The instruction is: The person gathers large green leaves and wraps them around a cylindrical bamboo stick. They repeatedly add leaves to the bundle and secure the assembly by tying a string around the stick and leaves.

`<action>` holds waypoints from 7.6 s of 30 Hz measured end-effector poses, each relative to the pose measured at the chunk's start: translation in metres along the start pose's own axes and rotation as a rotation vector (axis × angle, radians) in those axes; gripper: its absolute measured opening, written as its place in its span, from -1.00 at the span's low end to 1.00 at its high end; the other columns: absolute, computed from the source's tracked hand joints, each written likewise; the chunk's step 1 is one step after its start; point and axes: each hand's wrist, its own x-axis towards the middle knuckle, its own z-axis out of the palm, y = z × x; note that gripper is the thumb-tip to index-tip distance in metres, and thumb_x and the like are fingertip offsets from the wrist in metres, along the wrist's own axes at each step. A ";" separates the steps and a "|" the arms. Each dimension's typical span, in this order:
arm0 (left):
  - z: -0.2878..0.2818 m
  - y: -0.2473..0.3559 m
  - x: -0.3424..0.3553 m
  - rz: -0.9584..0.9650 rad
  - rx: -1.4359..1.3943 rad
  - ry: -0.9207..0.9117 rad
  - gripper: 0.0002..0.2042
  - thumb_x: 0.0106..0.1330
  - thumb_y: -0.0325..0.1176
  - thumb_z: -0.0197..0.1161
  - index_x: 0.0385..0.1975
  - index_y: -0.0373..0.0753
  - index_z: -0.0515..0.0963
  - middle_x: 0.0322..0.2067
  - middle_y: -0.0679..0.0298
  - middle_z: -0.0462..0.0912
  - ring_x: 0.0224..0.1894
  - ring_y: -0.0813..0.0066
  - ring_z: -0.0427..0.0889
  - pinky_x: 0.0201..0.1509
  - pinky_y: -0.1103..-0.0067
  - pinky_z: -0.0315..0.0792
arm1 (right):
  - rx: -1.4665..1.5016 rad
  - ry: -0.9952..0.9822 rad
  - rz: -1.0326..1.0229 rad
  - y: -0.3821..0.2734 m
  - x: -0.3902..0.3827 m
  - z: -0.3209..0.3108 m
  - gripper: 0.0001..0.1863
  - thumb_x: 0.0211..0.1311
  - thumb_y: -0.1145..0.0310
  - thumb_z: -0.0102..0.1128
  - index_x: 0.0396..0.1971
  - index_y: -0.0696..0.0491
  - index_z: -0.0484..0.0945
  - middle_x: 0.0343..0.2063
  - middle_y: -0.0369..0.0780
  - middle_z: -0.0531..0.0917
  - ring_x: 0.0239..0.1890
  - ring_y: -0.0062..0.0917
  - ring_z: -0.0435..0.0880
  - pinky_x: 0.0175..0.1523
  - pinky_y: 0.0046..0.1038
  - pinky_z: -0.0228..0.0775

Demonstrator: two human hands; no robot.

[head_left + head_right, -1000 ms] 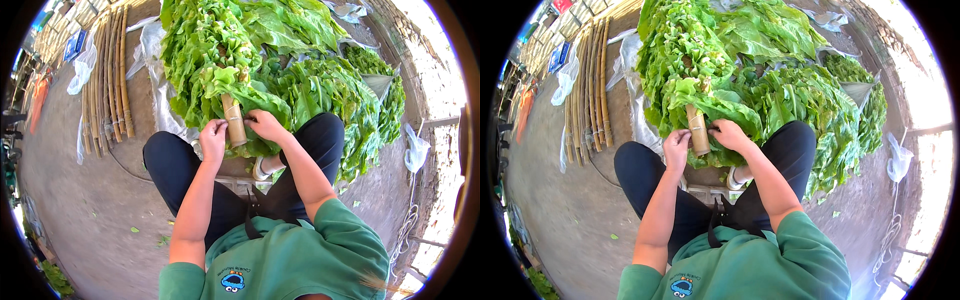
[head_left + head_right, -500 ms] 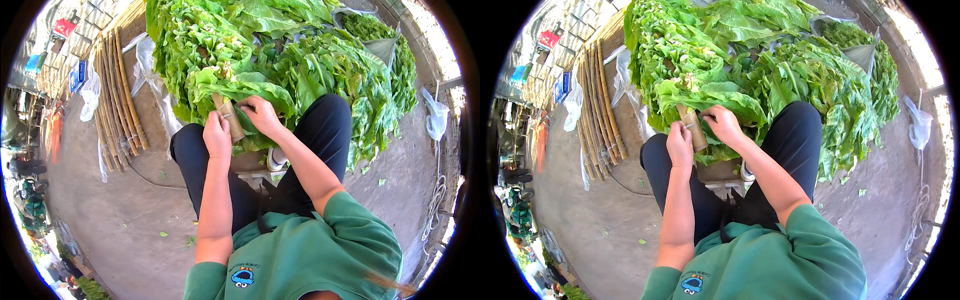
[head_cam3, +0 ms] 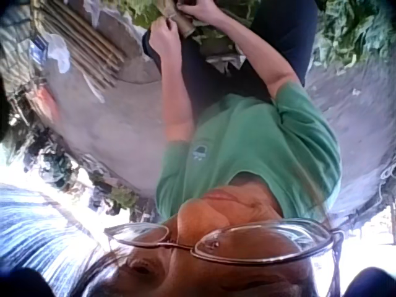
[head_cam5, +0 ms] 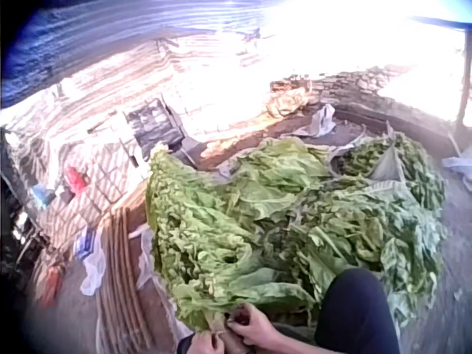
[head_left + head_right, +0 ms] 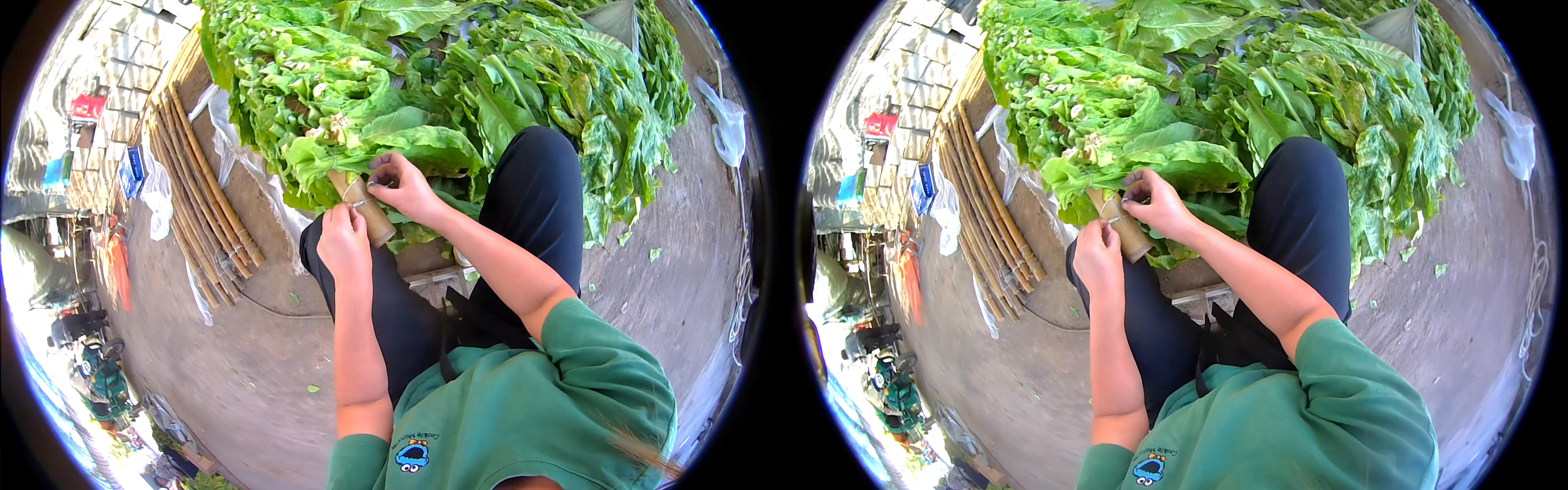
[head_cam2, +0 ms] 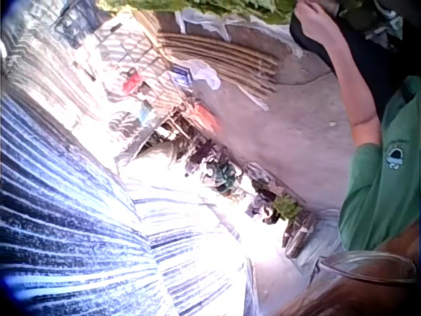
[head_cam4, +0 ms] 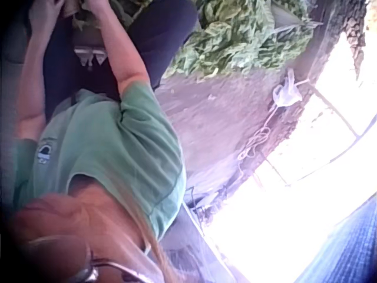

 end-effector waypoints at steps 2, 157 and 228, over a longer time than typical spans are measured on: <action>0.001 0.000 -0.001 0.009 0.052 0.005 -0.90 0.05 -0.44 0.17 -0.43 -0.26 0.52 -0.45 0.16 0.55 -0.42 0.15 0.55 -0.37 0.38 0.42 | -0.029 -0.033 -0.009 -0.005 0.000 0.002 -0.62 0.02 0.53 0.21 -0.14 0.15 0.30 -0.42 -0.28 0.54 -0.36 -0.68 0.48 -0.22 -0.58 0.33; 0.000 -0.024 0.039 0.478 -0.018 -0.152 -0.92 0.10 -0.40 0.17 -0.51 -0.26 0.46 -0.51 0.20 0.46 -0.51 0.17 0.52 -0.46 0.41 0.40 | -0.685 0.030 -0.356 -0.008 -0.020 0.007 -0.81 -0.09 0.46 0.24 -0.39 0.11 0.54 -0.40 -0.18 0.55 -0.40 -0.30 0.58 -0.26 -0.41 0.46; 0.060 -0.037 0.010 -0.642 -1.240 -0.263 -0.55 0.40 -0.06 -0.18 -0.05 -0.38 0.35 -0.18 0.18 0.46 -0.17 0.48 0.41 -0.04 0.56 0.30 | 0.092 0.311 0.058 0.021 0.019 0.017 -0.87 0.10 0.50 0.16 -0.35 0.20 0.52 -0.47 -0.33 0.56 -0.43 -0.74 0.42 -0.32 -0.66 0.28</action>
